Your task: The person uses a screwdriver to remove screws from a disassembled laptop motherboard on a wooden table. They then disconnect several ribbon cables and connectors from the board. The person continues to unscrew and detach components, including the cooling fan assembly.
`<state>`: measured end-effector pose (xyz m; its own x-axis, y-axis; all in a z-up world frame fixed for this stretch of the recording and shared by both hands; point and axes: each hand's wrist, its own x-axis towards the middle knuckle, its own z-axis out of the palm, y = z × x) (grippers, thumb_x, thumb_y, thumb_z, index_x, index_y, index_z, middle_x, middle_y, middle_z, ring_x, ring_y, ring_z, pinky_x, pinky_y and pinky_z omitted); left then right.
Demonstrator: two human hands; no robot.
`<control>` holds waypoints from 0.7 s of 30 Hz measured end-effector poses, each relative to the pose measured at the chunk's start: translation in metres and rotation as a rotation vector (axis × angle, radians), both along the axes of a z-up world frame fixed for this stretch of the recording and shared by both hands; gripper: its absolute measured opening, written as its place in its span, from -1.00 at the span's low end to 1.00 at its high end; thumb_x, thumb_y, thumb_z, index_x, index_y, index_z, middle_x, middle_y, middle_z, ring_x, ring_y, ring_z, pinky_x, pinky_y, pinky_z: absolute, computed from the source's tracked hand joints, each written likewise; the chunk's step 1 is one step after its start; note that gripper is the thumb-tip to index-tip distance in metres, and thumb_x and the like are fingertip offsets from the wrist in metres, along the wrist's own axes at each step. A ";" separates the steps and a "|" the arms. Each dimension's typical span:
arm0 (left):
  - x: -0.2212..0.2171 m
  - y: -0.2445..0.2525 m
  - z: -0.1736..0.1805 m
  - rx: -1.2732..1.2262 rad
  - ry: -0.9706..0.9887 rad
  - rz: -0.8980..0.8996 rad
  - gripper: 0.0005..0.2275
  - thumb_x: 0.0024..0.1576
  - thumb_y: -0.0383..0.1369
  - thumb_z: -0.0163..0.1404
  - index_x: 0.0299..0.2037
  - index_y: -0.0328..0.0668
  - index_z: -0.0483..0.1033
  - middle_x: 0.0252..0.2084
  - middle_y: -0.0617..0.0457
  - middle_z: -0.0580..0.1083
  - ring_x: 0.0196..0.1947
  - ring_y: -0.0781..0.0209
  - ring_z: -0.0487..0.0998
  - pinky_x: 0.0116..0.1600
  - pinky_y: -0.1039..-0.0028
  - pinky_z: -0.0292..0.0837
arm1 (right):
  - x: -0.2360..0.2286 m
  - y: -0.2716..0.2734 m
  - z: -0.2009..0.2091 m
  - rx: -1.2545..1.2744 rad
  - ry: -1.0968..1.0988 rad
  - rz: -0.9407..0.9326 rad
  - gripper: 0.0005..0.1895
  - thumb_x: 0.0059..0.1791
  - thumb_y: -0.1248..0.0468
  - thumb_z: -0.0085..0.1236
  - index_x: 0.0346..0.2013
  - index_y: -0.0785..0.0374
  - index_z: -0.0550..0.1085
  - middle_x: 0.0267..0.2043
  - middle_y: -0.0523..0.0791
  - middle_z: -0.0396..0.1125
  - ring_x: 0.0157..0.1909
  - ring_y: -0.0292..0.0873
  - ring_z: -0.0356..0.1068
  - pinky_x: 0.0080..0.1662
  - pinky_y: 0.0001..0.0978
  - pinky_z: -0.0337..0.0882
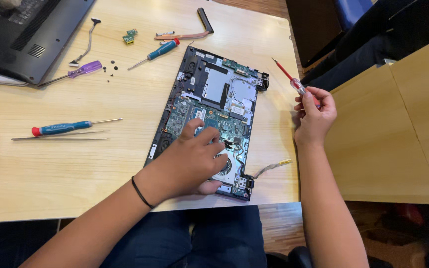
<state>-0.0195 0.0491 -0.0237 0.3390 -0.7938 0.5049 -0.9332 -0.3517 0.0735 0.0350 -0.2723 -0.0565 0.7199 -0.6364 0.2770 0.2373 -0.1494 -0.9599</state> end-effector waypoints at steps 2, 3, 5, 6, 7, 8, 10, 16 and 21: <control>-0.001 -0.001 0.004 0.028 -0.020 -0.002 -0.66 -0.23 -0.04 0.19 -0.45 -0.11 0.51 -0.46 0.00 0.44 -0.13 0.05 0.38 0.17 -0.01 -0.06 | -0.008 0.000 0.000 0.071 -0.045 0.034 -0.86 -0.01 0.37 0.09 -0.16 0.24 0.42 -0.51 0.00 0.37 -0.58 -0.26 0.33 -0.56 -0.68 0.19; -0.001 -0.001 0.007 0.052 -0.046 -0.001 -0.66 -0.22 -0.03 0.18 -0.45 -0.11 0.53 -0.48 0.00 0.45 -0.13 0.05 0.38 0.18 0.00 -0.08 | -0.012 0.001 0.001 0.137 -0.094 0.070 -0.85 0.00 0.36 0.09 -0.13 0.25 0.41 -0.50 0.02 0.36 -0.58 -0.24 0.33 -0.55 -0.65 0.21; 0.000 -0.002 0.009 0.064 -0.045 -0.008 -0.68 -0.20 -0.04 0.17 -0.47 -0.12 0.54 -0.49 0.00 0.45 -0.12 0.06 0.38 0.20 -0.01 -0.08 | -0.023 0.006 0.007 0.198 -0.099 0.094 -0.84 -0.01 0.35 0.09 -0.14 0.24 0.41 -0.50 0.02 0.36 -0.57 -0.24 0.33 -0.53 -0.64 0.25; 0.000 -0.002 0.010 0.074 -0.042 -0.010 -0.69 -0.19 -0.05 0.15 -0.49 -0.12 0.54 -0.49 -0.01 0.46 -0.10 0.07 0.39 0.21 -0.02 -0.09 | -0.027 0.008 0.011 0.255 -0.101 0.124 -0.84 -0.02 0.35 0.08 -0.14 0.23 0.42 -0.50 0.02 0.36 -0.57 -0.24 0.33 -0.50 -0.62 0.30; -0.004 -0.001 0.011 0.074 -0.045 -0.010 -0.69 -0.19 -0.05 0.15 -0.49 -0.12 0.54 -0.49 -0.01 0.46 -0.10 0.07 0.39 0.21 -0.02 -0.09 | -0.033 0.008 0.010 0.255 -0.104 0.124 -0.84 -0.02 0.35 0.08 -0.14 0.23 0.42 -0.50 0.02 0.36 -0.57 -0.24 0.33 -0.50 -0.62 0.30; -0.007 -0.001 0.012 0.086 -0.024 0.023 -0.70 -0.17 -0.08 0.15 -0.46 -0.14 0.55 -0.45 -0.01 0.47 -0.06 0.08 0.37 0.22 -0.03 -0.12 | -0.038 0.007 0.010 0.305 -0.118 0.159 -0.83 -0.02 0.33 0.09 -0.13 0.24 0.41 -0.48 0.04 0.36 -0.56 -0.22 0.35 -0.48 -0.60 0.32; -0.022 0.001 0.010 0.097 -0.009 0.052 -0.71 -0.16 -0.10 0.15 -0.42 -0.15 0.56 -0.41 -0.02 0.49 -0.03 0.09 0.35 0.23 -0.04 -0.15 | -0.053 0.004 0.007 0.354 -0.139 0.192 -0.82 -0.02 0.32 0.09 -0.12 0.24 0.41 -0.47 0.05 0.36 -0.55 -0.20 0.36 -0.46 -0.57 0.34; -0.075 0.002 -0.016 -0.223 0.035 0.243 -0.66 -0.12 -0.40 0.06 -0.08 -0.01 0.45 0.07 0.04 0.41 0.21 -0.02 0.25 0.18 0.00 -0.10 | -0.103 -0.005 0.000 0.574 -0.149 0.442 -0.73 -0.11 0.37 0.17 -0.12 0.27 0.40 -0.45 0.08 0.36 -0.46 -0.11 0.40 -0.33 -0.46 0.33; -0.085 0.004 -0.020 -0.220 0.061 0.225 -0.58 -0.08 -0.36 0.02 0.06 0.02 0.40 0.03 0.12 0.41 0.09 0.05 0.33 0.05 0.17 0.12 | -0.141 -0.002 0.019 0.398 -0.134 0.633 -0.58 -0.10 0.07 0.15 -0.19 0.35 0.34 -0.02 0.23 0.26 -0.21 0.01 0.43 -0.47 -0.47 0.39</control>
<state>-0.1045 0.0535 -0.0433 0.5283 -0.5699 0.6294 -0.8256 -0.5179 0.2239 -0.1063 -0.2742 -0.0371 0.9573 -0.1831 0.2238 0.2809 0.4053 -0.8699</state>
